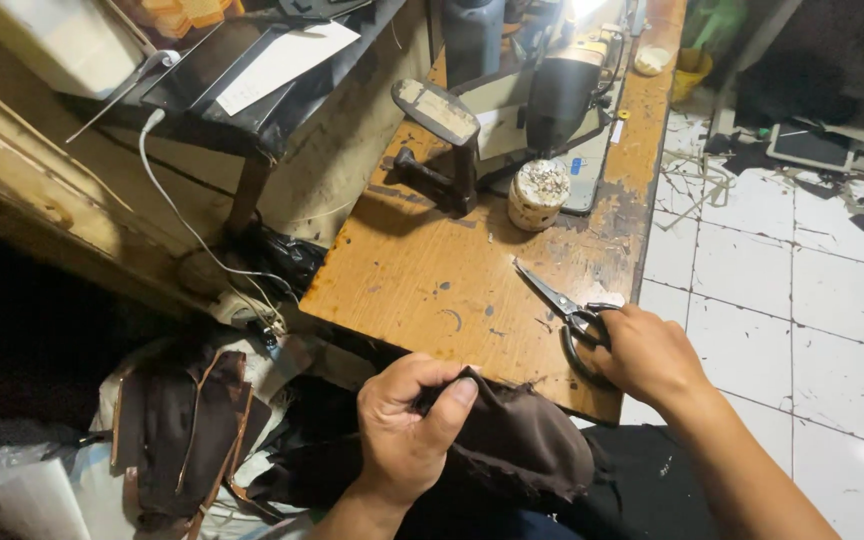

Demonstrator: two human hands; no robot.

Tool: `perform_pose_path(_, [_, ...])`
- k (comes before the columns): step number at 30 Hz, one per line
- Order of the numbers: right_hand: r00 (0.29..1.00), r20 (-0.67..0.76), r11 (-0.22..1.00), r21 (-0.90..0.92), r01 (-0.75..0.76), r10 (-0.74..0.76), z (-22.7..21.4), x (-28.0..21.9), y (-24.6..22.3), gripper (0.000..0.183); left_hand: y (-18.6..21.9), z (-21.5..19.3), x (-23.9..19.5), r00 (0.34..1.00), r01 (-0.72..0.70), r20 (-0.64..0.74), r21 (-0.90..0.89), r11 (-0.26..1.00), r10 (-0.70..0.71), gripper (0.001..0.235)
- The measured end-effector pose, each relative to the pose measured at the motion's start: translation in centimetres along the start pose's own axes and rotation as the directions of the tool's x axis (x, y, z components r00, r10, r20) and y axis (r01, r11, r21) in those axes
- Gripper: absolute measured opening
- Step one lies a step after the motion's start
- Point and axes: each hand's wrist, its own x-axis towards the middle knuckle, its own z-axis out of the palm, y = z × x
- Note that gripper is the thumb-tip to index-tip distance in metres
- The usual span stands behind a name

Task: Trimming the edges of a brown fabric piece with scissors and inspecting the material on a workbench.

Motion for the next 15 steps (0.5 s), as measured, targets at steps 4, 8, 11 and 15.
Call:
perform_pose_path(4, [0.996,-0.088,0.999,0.046,-0.024,0.028,0.8,0.5,0.0,0.049,-0.3,0.1,-0.4,1.0,0.003,-0.03,-0.008,1.0,-0.004,0.007])
perform_pose_path(8, [0.99,-0.116,0.995,0.066,-0.069,0.077,1.9,0.6,1.3,0.039,0.8,0.1,-0.2,1.0,0.03,0.001,0.01,1.0,-0.03,0.011])
perform_pose_path(11, [0.978,-0.193,0.987,0.154,-0.052,0.081,4.1,0.7,2.9,0.047,0.7,0.1,-0.3,1.0,0.028,0.002,-0.012,1.0,-0.028,0.007])
perform_pose_path(15, [0.859,-0.472,0.857,0.342,0.385,-0.198,4.1,-1.7,3.6,0.032,1.1,0.1,-0.1,0.999,0.036,0.006,0.034,0.999,-0.036,0.007])
